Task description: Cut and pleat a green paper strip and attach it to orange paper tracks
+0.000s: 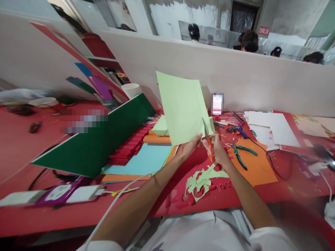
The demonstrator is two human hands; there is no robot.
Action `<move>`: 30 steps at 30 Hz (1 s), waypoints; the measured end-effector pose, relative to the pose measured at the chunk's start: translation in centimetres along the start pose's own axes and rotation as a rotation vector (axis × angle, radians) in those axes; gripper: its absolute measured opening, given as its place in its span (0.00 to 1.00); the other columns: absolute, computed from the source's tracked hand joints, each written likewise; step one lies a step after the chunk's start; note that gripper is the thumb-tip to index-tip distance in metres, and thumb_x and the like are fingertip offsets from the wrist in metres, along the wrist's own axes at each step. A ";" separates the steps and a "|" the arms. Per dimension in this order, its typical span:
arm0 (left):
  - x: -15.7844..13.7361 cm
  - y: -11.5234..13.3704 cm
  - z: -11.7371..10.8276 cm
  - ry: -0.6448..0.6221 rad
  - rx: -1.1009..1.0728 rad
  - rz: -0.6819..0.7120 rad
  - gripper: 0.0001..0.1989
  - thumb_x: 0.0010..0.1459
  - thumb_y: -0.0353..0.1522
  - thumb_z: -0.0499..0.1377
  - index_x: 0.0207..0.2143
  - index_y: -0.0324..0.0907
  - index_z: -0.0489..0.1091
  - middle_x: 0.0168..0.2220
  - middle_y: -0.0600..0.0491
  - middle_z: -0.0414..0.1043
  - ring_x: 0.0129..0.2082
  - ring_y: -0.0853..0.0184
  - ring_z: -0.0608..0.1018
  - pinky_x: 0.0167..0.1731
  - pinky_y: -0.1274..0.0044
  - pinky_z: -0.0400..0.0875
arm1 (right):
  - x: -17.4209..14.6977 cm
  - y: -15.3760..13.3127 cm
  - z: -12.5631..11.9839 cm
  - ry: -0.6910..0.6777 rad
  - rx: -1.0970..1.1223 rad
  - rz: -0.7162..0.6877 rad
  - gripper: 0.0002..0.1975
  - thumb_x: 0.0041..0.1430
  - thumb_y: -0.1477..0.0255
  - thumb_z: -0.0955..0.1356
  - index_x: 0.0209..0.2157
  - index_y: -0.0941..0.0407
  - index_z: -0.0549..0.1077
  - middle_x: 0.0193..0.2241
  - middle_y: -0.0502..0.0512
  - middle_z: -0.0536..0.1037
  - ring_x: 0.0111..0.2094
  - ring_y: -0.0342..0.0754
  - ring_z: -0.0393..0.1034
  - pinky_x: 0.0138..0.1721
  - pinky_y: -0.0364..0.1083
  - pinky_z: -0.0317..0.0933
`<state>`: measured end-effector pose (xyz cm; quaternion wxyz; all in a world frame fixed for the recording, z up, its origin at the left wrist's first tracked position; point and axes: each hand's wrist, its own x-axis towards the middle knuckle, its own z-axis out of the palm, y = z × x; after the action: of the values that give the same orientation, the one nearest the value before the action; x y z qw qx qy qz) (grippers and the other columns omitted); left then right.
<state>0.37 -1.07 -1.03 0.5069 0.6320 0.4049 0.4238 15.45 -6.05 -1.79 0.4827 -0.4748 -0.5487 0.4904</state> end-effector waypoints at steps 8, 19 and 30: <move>-0.3 0.2 0.2 -0.035 0.009 -0.013 0.24 0.63 0.46 0.53 0.16 0.46 0.61 0.19 0.55 0.61 0.23 0.65 0.66 0.35 0.70 0.65 | 0.1 0.2 -0.2 0.020 0.031 -0.032 0.22 0.60 0.52 0.68 0.40 0.49 0.53 0.25 0.39 0.66 0.16 0.37 0.56 0.16 0.38 0.53; -0.3 -0.3 0.3 -0.079 0.043 -0.009 0.25 0.62 0.50 0.53 0.18 0.46 0.63 0.19 0.54 0.63 0.24 0.64 0.68 0.36 0.70 0.65 | -0.4 -1.0 0.1 0.039 0.081 -0.040 0.22 0.61 0.52 0.67 0.39 0.50 0.52 0.28 0.41 0.69 0.17 0.36 0.58 0.17 0.37 0.55; 0.0 -1.0 0.3 -0.081 -0.037 0.023 0.23 0.62 0.49 0.55 0.20 0.45 0.66 0.18 0.56 0.62 0.22 0.65 0.67 0.36 0.70 0.65 | 0.0 -0.5 0.0 0.043 0.085 -0.054 0.22 0.60 0.52 0.68 0.39 0.50 0.53 0.26 0.40 0.68 0.17 0.37 0.58 0.17 0.38 0.56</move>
<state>0.58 -0.98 -2.06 0.5296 0.6439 0.3687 0.4110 15.40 -6.09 -1.32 0.5270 -0.4493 -0.5296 0.4898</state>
